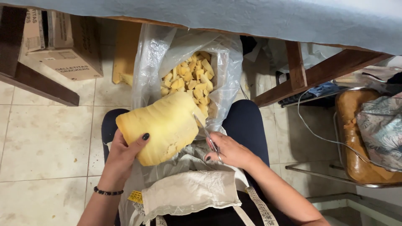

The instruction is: Cutting a large block of yellow foam into smaller pieces using scissors.

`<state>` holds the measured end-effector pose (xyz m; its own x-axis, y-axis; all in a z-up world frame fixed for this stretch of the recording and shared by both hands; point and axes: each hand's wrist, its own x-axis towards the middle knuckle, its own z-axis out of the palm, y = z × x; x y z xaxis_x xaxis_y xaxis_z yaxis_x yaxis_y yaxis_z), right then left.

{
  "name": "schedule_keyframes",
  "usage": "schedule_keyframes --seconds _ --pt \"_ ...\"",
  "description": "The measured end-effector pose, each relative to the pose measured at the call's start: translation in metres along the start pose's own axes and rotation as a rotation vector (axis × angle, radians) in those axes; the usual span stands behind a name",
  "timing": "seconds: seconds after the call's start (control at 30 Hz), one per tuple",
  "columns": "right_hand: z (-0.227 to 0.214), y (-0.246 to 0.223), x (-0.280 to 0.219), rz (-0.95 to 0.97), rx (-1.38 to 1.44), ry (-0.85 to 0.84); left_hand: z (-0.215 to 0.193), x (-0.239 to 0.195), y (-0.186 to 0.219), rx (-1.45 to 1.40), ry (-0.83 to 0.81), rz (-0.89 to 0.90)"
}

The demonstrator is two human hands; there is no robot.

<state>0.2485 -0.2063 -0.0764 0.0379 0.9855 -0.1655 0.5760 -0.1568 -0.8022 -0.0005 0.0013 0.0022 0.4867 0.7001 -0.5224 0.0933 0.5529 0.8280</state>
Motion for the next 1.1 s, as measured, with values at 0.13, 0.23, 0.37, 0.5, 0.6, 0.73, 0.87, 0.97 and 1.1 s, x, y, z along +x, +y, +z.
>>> schedule_keyframes --seconds 0.13,0.23,0.37,0.5,0.6,0.73,0.87,0.97,1.1 --pt "-0.027 -0.041 0.013 -0.025 -0.048 -0.071 0.001 -0.003 0.004 0.112 -0.036 -0.003" --pt "-0.021 -0.028 0.017 -0.093 -0.065 0.022 -0.003 -0.005 0.006 0.171 -0.127 -0.023" --pt "-0.003 -0.017 0.016 -0.100 -0.117 0.179 -0.006 -0.003 0.007 0.223 -0.144 0.013" --pt "0.016 -0.005 0.008 -0.065 -0.031 0.268 -0.009 -0.002 0.012 0.241 -0.117 0.026" --pt "0.019 0.001 0.005 -0.037 0.009 0.250 -0.003 -0.009 0.024 0.223 -0.106 -0.033" --pt "-0.001 -0.008 0.011 -0.047 0.045 0.179 -0.005 -0.007 0.022 0.214 -0.108 -0.043" --pt "-0.022 -0.024 0.020 -0.034 -0.067 0.023 -0.017 0.003 0.006 0.323 -0.181 -0.011" --pt "-0.018 -0.028 0.026 -0.107 -0.177 0.034 -0.023 0.009 -0.002 0.424 -0.236 -0.016" --pt "-0.007 -0.007 0.029 -0.099 -0.252 0.088 -0.021 0.002 0.005 0.371 -0.117 0.016"
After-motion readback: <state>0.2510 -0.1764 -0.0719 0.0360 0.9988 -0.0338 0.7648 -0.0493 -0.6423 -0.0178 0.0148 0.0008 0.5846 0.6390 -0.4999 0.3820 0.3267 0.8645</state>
